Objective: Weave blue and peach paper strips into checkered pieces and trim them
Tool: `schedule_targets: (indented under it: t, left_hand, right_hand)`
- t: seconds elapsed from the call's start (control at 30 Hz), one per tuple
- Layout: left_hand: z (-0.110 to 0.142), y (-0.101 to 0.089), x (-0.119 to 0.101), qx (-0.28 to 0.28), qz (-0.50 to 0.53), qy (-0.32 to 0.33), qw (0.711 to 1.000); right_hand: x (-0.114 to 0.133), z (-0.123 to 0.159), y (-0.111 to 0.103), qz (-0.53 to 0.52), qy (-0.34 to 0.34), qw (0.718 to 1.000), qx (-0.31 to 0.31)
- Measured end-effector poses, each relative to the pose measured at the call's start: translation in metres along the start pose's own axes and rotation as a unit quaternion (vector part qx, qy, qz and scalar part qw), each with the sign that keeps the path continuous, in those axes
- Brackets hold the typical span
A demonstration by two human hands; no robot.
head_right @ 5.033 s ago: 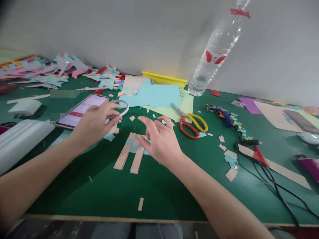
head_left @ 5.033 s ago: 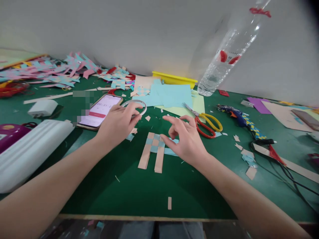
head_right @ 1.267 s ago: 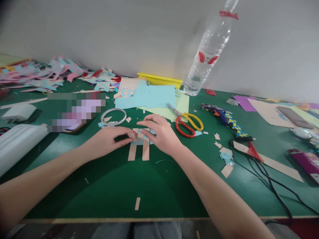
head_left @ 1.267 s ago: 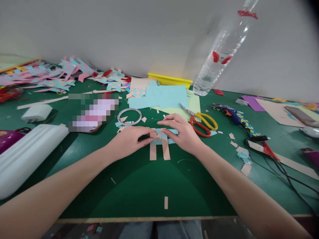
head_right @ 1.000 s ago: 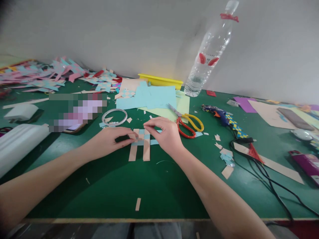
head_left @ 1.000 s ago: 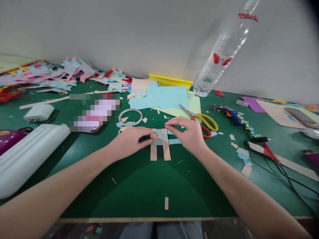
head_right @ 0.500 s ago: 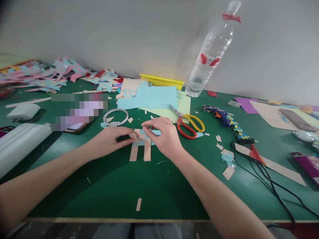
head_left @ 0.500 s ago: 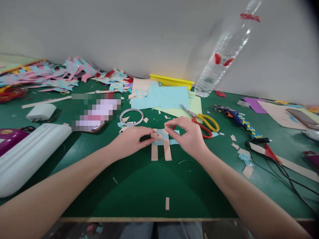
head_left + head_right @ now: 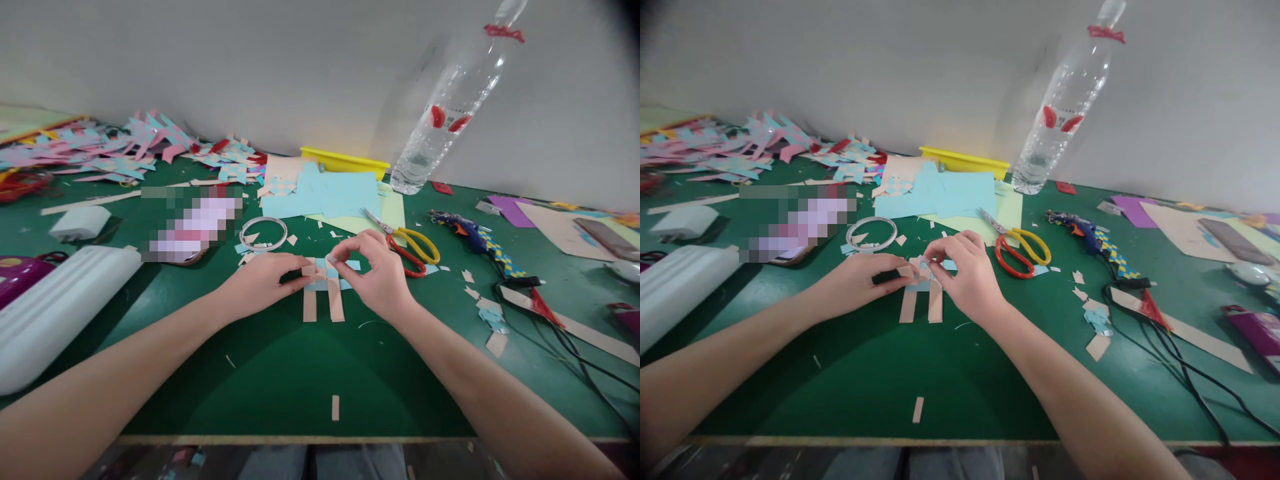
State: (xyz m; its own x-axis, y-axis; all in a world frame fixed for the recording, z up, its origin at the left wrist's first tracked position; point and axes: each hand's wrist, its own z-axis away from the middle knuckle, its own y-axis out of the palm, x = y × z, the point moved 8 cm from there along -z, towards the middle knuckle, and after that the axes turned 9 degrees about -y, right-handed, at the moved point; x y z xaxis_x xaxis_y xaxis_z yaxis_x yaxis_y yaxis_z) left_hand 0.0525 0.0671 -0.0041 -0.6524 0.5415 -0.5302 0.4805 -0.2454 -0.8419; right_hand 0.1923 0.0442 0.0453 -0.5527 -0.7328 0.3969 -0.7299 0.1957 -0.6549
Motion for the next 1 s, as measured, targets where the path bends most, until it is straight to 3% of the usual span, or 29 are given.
schedule_targets:
  t: [0.27, 0.53, 0.63, 0.8, 1.0]
  left_hand:
    - [0.001, 0.001, 0.000, 0.000, -0.001, 0.003, 1.000]
    - [0.000, -0.001, -0.001, 0.010, 0.014, -0.011, 1.000]
    - [-0.001, -0.002, -0.001, 0.009, 0.032, -0.016, 0.999]
    - [-0.002, -0.003, 0.002, 0.004, 0.063, -0.030, 0.998]
    - [-0.005, -0.001, 0.008, -0.002, 0.071, -0.046, 0.996]
  right_hand:
    - [-0.006, 0.002, 0.001, -0.018, 0.011, 1.000, -0.006]
    - [0.004, -0.001, 0.001, -0.018, -0.041, 0.999, -0.012]
    - [0.007, -0.001, 0.006, -0.010, -0.056, 0.998, 0.020]
    - [0.011, 0.005, 0.030, 0.035, -0.073, 0.987, 0.136]
    - [0.017, 0.009, 0.044, 0.066, -0.084, 0.982, 0.158]
